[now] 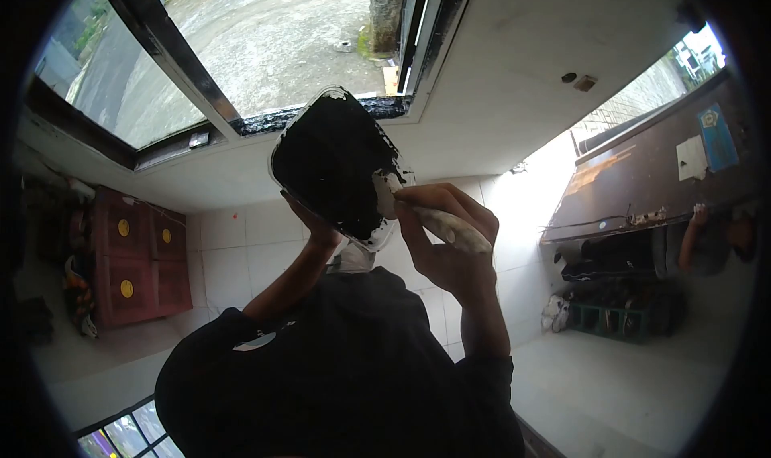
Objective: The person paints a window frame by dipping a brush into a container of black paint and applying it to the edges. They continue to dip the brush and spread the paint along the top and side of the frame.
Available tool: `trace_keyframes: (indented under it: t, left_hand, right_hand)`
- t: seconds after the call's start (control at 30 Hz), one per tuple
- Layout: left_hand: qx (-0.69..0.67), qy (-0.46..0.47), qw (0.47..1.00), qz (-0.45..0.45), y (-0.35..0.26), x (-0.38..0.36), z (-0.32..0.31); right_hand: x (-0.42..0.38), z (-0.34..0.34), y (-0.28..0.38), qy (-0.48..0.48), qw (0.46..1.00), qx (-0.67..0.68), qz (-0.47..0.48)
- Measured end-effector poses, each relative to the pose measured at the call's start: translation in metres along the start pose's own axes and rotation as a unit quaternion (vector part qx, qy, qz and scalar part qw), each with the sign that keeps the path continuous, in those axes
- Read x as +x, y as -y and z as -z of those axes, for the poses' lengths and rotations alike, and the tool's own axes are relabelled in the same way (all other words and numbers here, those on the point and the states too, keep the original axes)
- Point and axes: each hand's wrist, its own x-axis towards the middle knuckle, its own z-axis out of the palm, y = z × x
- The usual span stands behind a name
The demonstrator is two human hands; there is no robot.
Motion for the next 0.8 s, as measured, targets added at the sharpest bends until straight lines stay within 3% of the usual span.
trace_keyframes:
  t: [0.07, 0.1, 0.17, 0.3, 0.6, 0.67, 0.8]
  left_hand:
    - [-0.204, -0.005, 0.977, 0.062, 0.013, -0.013, 0.006]
    - [-0.203, -0.009, 0.977, 0.061, 0.027, -0.017, 0.013]
    - [-0.06, 0.024, 0.998, 0.001, 0.045, -0.021, 0.024]
    - [-0.055, 0.037, 0.998, -0.001, 0.051, -0.028, 0.029]
    - [-0.059, 0.11, 0.992, -0.001, 0.052, -0.032, 0.029]
    - [-0.062, 0.126, 0.99, -0.002, 0.057, -0.031, 0.019]
    - [-0.066, 0.153, 0.986, -0.007, 0.058, -0.031, 0.017]
  right_hand:
    - [-0.008, -0.005, -0.005, -0.019, 1.0, -0.003, 0.014]
    - [-0.012, -0.006, -0.006, -0.016, 1.0, 0.0, 0.013]
    - [-0.019, -0.008, -0.005, -0.058, 0.996, 0.028, -0.06]
    - [-0.025, -0.007, -0.009, -0.05, 0.996, -0.015, -0.07]
    - [-0.034, -0.006, -0.015, -0.092, 0.987, 0.078, -0.104]
    - [-0.033, -0.006, -0.018, -0.052, 0.997, -0.026, -0.043]
    - [-0.034, -0.005, -0.018, -0.06, 0.995, -0.009, -0.08]
